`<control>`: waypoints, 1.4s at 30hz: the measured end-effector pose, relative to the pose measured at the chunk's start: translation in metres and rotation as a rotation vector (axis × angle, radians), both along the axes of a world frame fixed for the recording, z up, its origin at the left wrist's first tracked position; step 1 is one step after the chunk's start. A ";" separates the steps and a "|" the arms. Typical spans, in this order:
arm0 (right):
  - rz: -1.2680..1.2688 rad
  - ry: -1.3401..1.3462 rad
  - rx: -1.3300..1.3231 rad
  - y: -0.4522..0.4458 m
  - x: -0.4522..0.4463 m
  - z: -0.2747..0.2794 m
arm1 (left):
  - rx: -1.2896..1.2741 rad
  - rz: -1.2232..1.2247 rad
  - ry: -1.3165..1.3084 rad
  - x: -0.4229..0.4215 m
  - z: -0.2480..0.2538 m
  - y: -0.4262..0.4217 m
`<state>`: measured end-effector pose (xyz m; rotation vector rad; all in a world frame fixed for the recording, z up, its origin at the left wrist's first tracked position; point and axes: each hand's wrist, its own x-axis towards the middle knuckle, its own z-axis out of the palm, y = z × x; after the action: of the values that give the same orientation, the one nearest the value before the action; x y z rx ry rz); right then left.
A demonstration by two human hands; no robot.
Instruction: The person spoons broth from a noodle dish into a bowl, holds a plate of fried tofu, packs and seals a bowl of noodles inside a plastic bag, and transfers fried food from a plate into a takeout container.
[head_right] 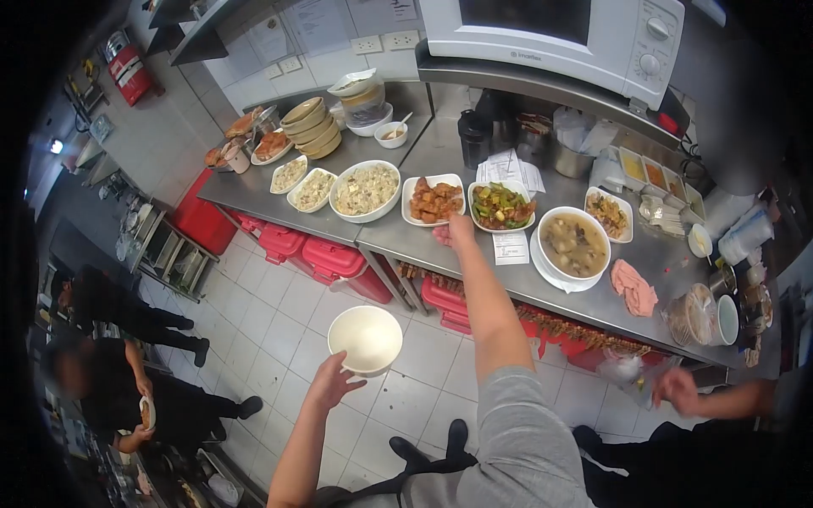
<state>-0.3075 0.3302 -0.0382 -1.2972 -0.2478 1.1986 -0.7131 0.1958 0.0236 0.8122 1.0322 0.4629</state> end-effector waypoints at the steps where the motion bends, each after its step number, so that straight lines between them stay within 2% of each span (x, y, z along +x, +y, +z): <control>1: 0.007 0.059 0.023 -0.007 -0.003 -0.001 | 0.005 -0.003 0.017 0.007 -0.002 0.006; 4: 0.105 0.219 0.076 -0.032 -0.017 -0.004 | 0.017 0.002 0.077 0.028 -0.009 0.023; 7: 0.203 0.112 0.104 -0.065 -0.033 -0.010 | 0.041 0.030 0.129 0.050 -0.020 0.041; 11: 0.355 -0.043 0.082 -0.106 -0.073 0.031 | 0.029 0.102 0.078 0.078 -0.038 0.059; 14: 0.367 -0.370 -0.062 -0.110 -0.097 0.037 | 0.011 0.179 -0.007 0.101 -0.049 0.068; 18: 0.332 -0.804 -0.070 -0.116 -0.111 0.064 | 0.027 0.236 -0.102 0.112 -0.055 0.069; 21: 0.107 -1.353 0.061 -0.111 -0.109 0.049 | 0.045 0.247 -0.164 0.121 -0.056 0.072; 24: 0.161 -0.740 -0.036 -0.114 -0.099 0.069 | 0.045 0.259 -0.216 0.136 -0.045 0.068; 27: 0.108 -0.810 -0.013 -0.116 -0.087 0.083 | 0.056 0.227 -0.279 0.150 -0.029 0.065; 30: -0.020 -1.064 0.030 -0.110 -0.068 0.095 | 0.088 0.135 -0.352 0.166 -0.011 0.073; 36: -0.189 -1.274 0.113 -0.104 -0.035 0.136 | 0.041 0.040 -0.418 0.203 0.027 0.079; 42: -0.322 -1.430 0.144 -0.111 -0.016 0.165 | -0.020 -0.103 -0.500 0.234 0.033 0.104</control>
<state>-0.3235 0.2188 0.1271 -1.7710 -1.0623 -0.1945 -0.4791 0.2996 0.0565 0.6803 0.5293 0.5326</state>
